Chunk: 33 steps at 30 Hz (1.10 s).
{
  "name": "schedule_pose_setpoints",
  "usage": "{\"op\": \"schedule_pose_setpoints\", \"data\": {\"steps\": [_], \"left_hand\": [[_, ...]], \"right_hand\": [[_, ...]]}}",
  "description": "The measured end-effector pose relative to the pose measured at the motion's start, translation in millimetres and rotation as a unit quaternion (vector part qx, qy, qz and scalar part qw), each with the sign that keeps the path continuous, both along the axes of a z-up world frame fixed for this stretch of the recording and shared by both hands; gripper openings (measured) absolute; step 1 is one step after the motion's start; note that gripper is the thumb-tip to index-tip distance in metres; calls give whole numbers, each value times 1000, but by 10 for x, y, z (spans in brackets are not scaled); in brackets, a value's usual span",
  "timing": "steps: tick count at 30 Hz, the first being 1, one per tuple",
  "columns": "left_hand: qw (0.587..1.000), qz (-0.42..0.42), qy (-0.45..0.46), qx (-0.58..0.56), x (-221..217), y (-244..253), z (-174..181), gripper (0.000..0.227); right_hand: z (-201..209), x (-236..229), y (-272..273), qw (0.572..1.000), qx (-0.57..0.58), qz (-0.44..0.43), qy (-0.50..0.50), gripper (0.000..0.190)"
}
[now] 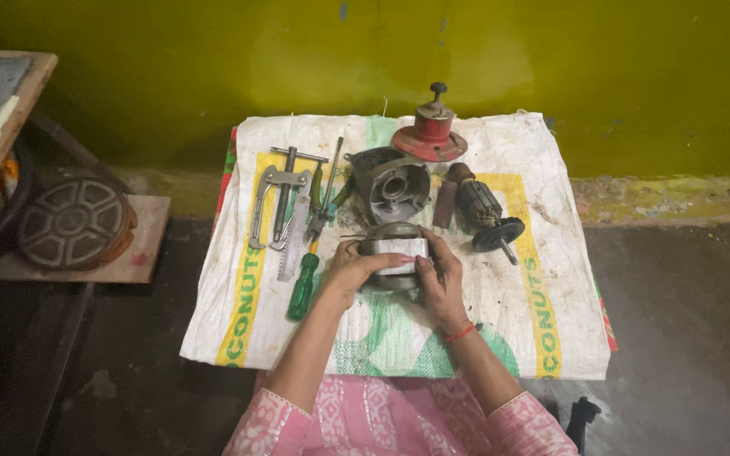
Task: The person assembles a small electric motor by inserting the rotor into the stator housing and aligning the end caps. They handle the rotor, stator, and end caps by hand, fitting them together on a cloth-covered work surface.
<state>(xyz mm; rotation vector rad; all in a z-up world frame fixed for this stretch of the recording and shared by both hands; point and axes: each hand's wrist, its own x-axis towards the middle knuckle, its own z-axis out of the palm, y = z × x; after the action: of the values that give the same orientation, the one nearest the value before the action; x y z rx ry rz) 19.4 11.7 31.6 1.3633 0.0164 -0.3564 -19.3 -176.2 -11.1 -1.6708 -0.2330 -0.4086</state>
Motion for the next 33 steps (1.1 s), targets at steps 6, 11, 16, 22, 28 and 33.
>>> {"op": "schedule_pose_setpoints", "data": {"steps": [6,11,16,22,28,33], "left_hand": [[979,10,-150,137,-115,-44,173,80],[947,31,-248,200,25,-110,153,90],[965,-35,-259,-3,108,-117,-173,92],[961,-21,-270,49,179,-132,-310,92],[969,-35,-230,79,216,-103,-394,98],[973,-47,-224,10,238,-122,-447,97]], "right_hand": [[176,32,-36,997,49,37,-45,64],[422,122,-156,990,80,106,-42,94],[385,59,-193,984,66,162,30,105],[409,120,-185,982,52,151,98,99],[417,104,-172,977,91,131,144,99],[345,97,-152,994,-6,100,47,98]]}}
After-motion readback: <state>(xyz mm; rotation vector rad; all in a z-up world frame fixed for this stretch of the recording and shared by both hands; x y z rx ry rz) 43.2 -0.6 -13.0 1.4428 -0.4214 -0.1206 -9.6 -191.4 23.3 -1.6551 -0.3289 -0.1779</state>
